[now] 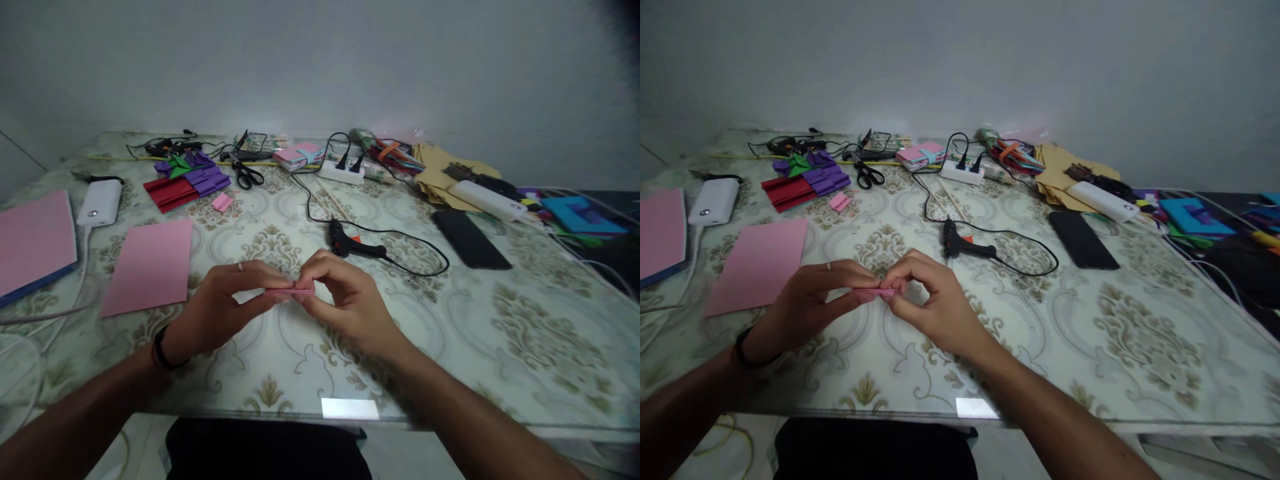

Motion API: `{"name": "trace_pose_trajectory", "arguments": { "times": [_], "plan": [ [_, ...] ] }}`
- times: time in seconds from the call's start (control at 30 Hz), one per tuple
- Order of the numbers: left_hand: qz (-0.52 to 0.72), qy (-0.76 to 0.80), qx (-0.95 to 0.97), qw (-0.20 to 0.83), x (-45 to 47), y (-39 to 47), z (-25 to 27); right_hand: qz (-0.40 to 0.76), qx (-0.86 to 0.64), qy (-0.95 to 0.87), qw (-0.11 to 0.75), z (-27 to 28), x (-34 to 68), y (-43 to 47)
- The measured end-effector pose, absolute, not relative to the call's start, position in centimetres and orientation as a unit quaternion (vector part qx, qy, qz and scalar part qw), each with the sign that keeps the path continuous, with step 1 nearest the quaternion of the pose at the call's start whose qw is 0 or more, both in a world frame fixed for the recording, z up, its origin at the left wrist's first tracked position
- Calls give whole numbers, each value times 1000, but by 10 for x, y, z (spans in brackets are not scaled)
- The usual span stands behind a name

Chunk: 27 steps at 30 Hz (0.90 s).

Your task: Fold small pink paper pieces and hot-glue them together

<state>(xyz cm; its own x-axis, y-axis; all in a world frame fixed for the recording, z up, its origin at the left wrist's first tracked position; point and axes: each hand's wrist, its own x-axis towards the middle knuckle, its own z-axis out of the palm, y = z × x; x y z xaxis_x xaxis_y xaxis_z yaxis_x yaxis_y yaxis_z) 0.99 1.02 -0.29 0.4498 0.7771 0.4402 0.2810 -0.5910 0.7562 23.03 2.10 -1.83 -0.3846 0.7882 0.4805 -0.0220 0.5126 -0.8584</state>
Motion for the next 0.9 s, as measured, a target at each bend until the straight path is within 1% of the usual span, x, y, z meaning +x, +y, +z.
{"name": "trace_pose_trajectory", "arguments": {
  "times": [0.07,0.17,0.37,0.53,0.73,0.9],
  "plan": [
    [435,299,803,277,9,12,-5,392,-251,-727,505,-19,232,22],
    [465,295,800,237,7,11,-4,361,-254,-730,522,-20,235,22],
    [448,294,831,151,8,6,5,345,-261,-743,511,-20,235,21],
    [448,271,837,157,10,6,4,329,-232,-764,504,-15,231,17],
    [431,270,841,183,13,3,5,260,-207,-793,511,-9,227,12],
    [432,262,844,180,15,0,6,218,-206,-815,496,-8,225,10]
  ]
}}
